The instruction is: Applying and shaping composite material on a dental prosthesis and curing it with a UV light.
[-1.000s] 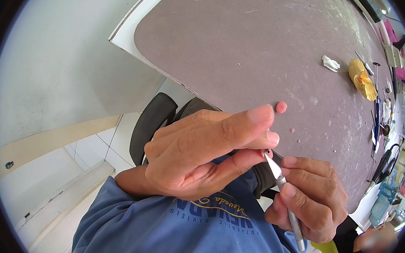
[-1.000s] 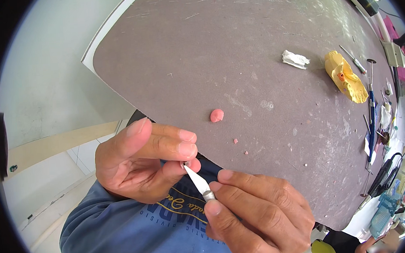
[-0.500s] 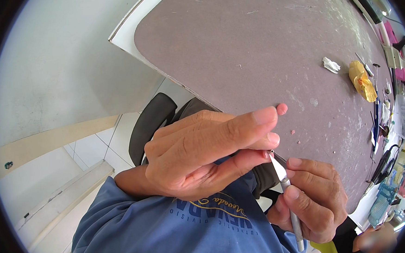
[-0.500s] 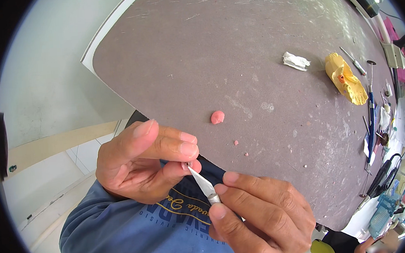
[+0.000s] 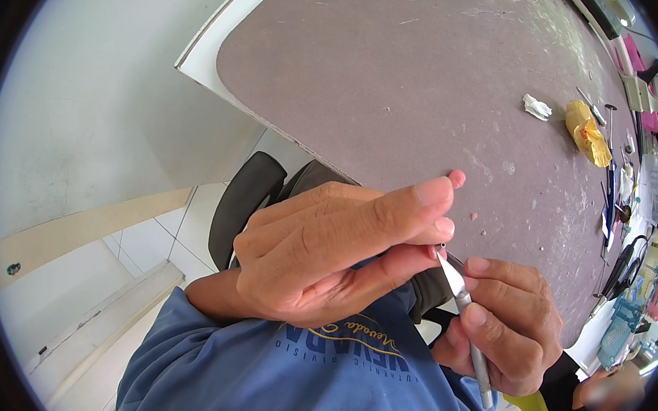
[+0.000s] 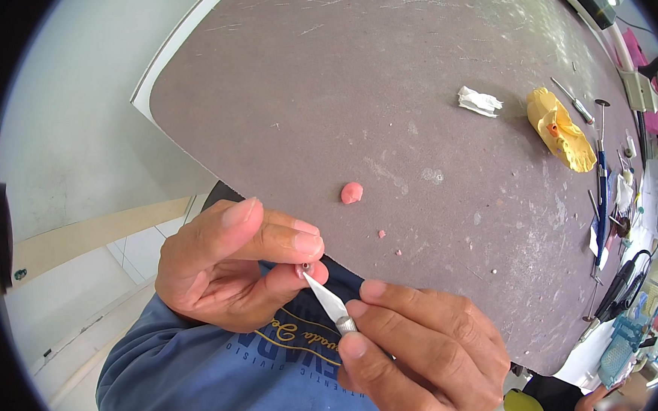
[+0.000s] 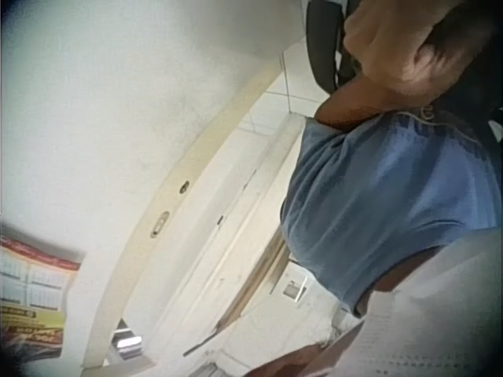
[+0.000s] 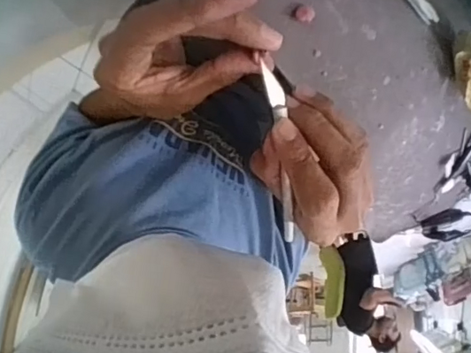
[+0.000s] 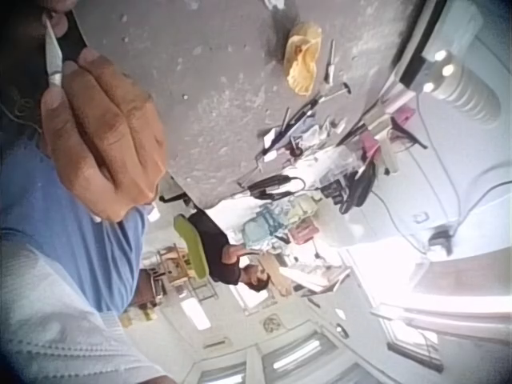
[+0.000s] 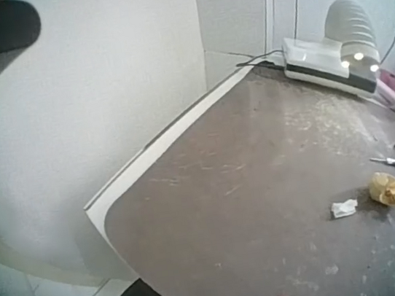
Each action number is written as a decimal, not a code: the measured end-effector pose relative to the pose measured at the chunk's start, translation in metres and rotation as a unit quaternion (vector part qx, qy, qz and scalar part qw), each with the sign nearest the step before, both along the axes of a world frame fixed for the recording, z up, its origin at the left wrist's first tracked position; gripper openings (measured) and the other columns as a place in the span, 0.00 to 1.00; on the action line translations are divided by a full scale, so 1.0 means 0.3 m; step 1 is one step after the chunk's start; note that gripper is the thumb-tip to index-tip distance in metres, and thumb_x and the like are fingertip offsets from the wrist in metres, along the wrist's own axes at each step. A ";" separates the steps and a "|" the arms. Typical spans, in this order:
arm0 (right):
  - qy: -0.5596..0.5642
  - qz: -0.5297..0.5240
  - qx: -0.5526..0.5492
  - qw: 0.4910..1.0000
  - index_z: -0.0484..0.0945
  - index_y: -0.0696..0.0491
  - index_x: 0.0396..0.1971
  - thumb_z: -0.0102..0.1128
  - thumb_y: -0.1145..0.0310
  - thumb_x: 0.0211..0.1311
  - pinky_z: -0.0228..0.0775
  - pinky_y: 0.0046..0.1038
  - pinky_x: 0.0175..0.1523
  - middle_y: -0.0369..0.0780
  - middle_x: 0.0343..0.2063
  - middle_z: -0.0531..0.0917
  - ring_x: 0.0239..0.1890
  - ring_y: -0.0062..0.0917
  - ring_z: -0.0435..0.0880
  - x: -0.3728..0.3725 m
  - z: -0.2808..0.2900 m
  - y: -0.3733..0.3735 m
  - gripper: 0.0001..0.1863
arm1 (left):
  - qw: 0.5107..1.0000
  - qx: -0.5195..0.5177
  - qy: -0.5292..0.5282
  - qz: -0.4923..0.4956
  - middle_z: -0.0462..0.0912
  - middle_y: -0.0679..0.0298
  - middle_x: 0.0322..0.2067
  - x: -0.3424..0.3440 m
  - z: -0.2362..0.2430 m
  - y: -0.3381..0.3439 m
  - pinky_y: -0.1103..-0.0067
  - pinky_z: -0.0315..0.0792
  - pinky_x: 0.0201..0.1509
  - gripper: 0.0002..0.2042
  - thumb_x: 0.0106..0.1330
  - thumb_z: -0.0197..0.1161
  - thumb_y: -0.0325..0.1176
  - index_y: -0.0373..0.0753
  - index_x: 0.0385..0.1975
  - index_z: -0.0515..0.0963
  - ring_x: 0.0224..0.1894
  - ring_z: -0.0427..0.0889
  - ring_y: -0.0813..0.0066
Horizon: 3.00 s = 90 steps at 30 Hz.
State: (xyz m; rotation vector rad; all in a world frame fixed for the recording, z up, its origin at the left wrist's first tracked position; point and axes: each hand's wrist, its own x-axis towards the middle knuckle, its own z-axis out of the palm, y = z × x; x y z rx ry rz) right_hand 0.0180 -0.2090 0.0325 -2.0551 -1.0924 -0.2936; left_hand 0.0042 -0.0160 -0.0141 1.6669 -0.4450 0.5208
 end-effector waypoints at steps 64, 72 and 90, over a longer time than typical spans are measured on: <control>0.016 0.024 0.090 0.995 0.74 0.54 0.42 0.60 0.73 0.56 0.77 0.30 0.35 0.44 0.28 0.83 0.34 0.36 0.86 0.001 -0.010 -0.009 0.13 | 0.919 -0.308 0.181 -0.165 0.80 0.49 0.36 -0.005 0.035 -0.009 0.70 0.81 0.48 0.06 0.60 0.60 0.15 0.30 0.36 0.76 0.41 0.85 0.58; 0.014 0.040 0.059 0.997 0.73 0.55 0.41 0.59 0.75 0.54 0.78 0.31 0.35 0.44 0.27 0.83 0.33 0.35 0.86 0.006 -0.006 -0.007 0.13 | 0.895 -0.346 0.233 -0.157 0.82 0.47 0.38 -0.010 0.044 -0.013 0.55 0.60 0.67 0.08 0.59 0.61 0.14 0.34 0.34 0.75 0.42 0.85 0.59; 0.016 0.066 0.069 0.995 0.72 0.55 0.43 0.61 0.74 0.54 0.76 0.30 0.34 0.44 0.29 0.81 0.33 0.36 0.85 0.013 -0.002 -0.030 0.16 | 0.899 -0.343 0.210 -0.171 0.82 0.49 0.37 -0.007 0.049 -0.011 0.53 0.56 0.68 0.09 0.59 0.60 0.14 0.35 0.36 0.73 0.41 0.85 0.60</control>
